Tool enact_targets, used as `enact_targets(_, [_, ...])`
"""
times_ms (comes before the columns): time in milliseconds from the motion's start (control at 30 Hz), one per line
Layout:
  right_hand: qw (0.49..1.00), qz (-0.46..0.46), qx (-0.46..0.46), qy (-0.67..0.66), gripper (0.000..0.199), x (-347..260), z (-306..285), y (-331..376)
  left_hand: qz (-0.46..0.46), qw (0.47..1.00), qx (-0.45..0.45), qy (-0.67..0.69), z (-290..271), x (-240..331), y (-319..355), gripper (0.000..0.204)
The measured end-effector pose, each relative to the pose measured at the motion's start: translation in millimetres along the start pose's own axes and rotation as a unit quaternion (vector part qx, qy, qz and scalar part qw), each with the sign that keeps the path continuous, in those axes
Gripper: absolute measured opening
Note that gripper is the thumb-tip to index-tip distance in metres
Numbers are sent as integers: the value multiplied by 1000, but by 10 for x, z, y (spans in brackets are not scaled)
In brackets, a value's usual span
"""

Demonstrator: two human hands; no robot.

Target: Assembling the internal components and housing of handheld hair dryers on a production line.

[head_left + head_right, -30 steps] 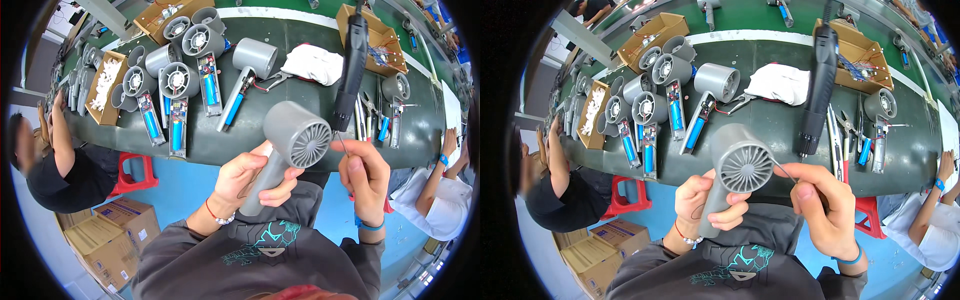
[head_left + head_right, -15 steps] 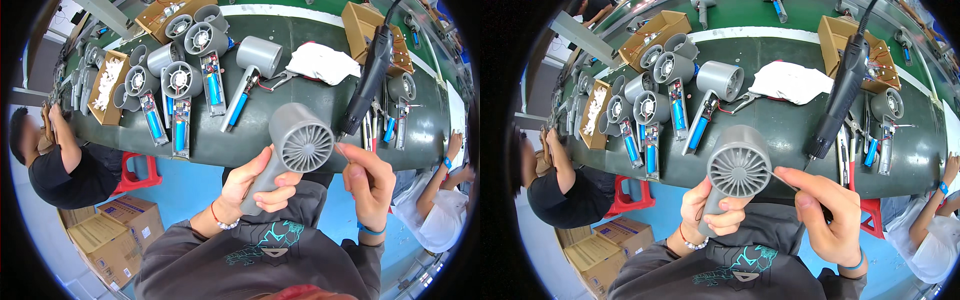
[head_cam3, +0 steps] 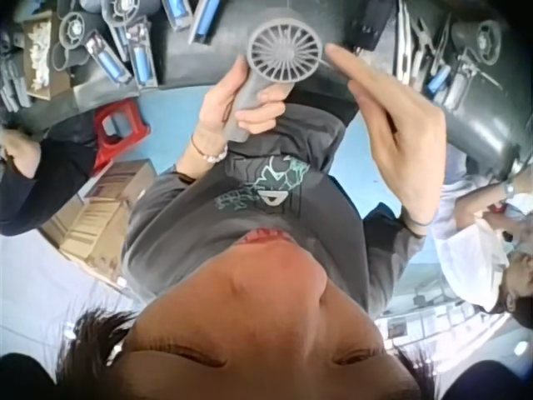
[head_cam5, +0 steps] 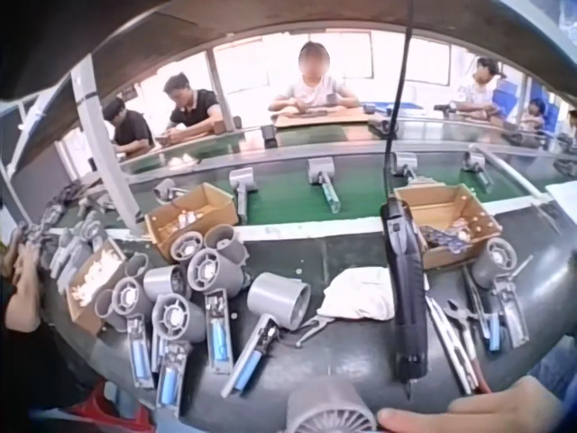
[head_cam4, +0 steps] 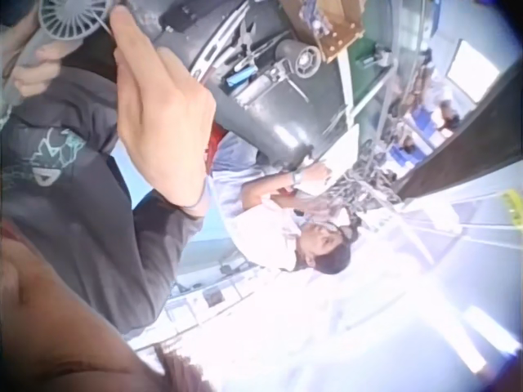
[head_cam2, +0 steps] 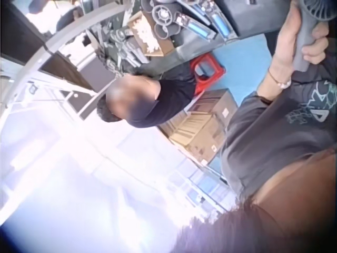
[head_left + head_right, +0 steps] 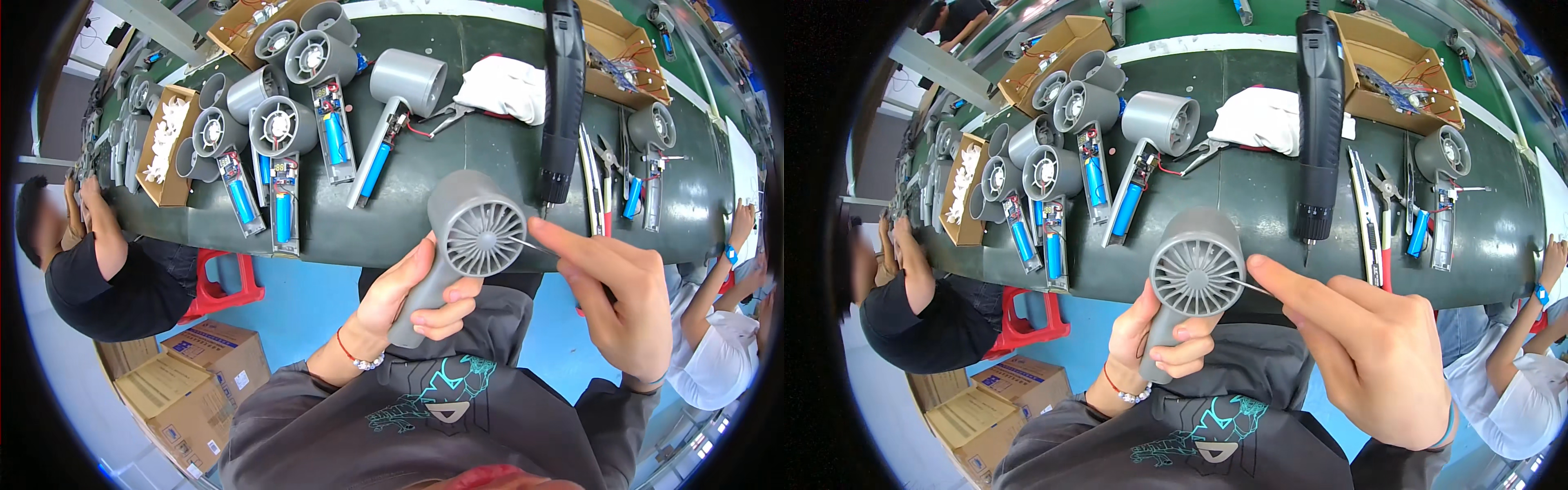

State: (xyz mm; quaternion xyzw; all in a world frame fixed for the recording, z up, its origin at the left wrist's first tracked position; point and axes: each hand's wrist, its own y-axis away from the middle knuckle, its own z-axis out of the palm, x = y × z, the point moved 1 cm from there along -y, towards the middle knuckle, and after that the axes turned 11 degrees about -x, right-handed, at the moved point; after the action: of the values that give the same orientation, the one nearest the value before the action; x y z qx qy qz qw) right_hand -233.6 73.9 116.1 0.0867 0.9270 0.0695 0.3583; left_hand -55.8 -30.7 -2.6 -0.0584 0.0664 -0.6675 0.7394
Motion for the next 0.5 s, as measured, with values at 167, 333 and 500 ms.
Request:
enact_targets(167, [999, 17, -35, 30, 47, -83, -116, -21, -3, 1000, 2, 0, -19, -4, 39, 45])
enact_targets(333, [990, 30, -93, 102, 48, -121, -252, -12, -18, 999, -5, -48, -6, 11, -15, 47])
enact_targets(500, [988, 28, -58, 139, 48, -137, -156, -31, -26, 987, 26, -156, 21, -9, -20, 51])
